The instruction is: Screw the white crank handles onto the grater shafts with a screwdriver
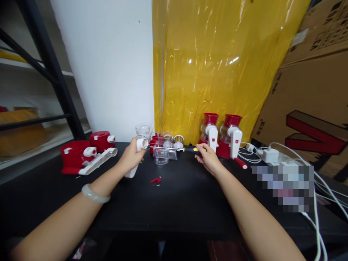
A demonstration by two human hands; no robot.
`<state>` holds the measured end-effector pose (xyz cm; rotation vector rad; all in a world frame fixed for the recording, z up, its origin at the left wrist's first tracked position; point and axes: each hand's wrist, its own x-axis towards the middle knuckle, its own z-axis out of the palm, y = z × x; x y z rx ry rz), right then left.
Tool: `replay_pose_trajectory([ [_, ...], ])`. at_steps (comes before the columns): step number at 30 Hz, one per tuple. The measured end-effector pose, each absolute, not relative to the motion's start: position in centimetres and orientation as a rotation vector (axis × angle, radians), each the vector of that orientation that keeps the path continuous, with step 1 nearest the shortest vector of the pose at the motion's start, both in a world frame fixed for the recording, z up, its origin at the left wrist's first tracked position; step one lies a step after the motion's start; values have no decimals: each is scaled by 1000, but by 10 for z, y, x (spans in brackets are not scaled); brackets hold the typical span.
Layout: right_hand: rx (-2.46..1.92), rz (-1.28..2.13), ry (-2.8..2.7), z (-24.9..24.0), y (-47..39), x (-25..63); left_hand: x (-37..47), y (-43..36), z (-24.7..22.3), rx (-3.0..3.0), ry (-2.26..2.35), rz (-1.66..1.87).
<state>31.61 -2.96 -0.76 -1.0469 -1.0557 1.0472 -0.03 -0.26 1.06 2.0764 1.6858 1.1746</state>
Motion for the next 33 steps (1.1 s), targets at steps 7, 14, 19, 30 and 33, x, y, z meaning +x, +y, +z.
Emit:
replay_pose_trajectory([
  [7,-979,1043,-1006,-8,-29,317,0,-5,13,2127,1707,1120],
  [14,-974,947,-1058,-5,-29,318,-1,-3,13,2141,1730,1095],
  [19,-1033,830,-1069,-4,-27,323,-8,0,16,2121,1677,1094],
  [30,-1233,642,-1135,0,-32,320,-7,-11,22,2350,1267,780],
  [33,-1210,656,-1123,0,-32,321,-6,-12,19,2386,1248,707],
])
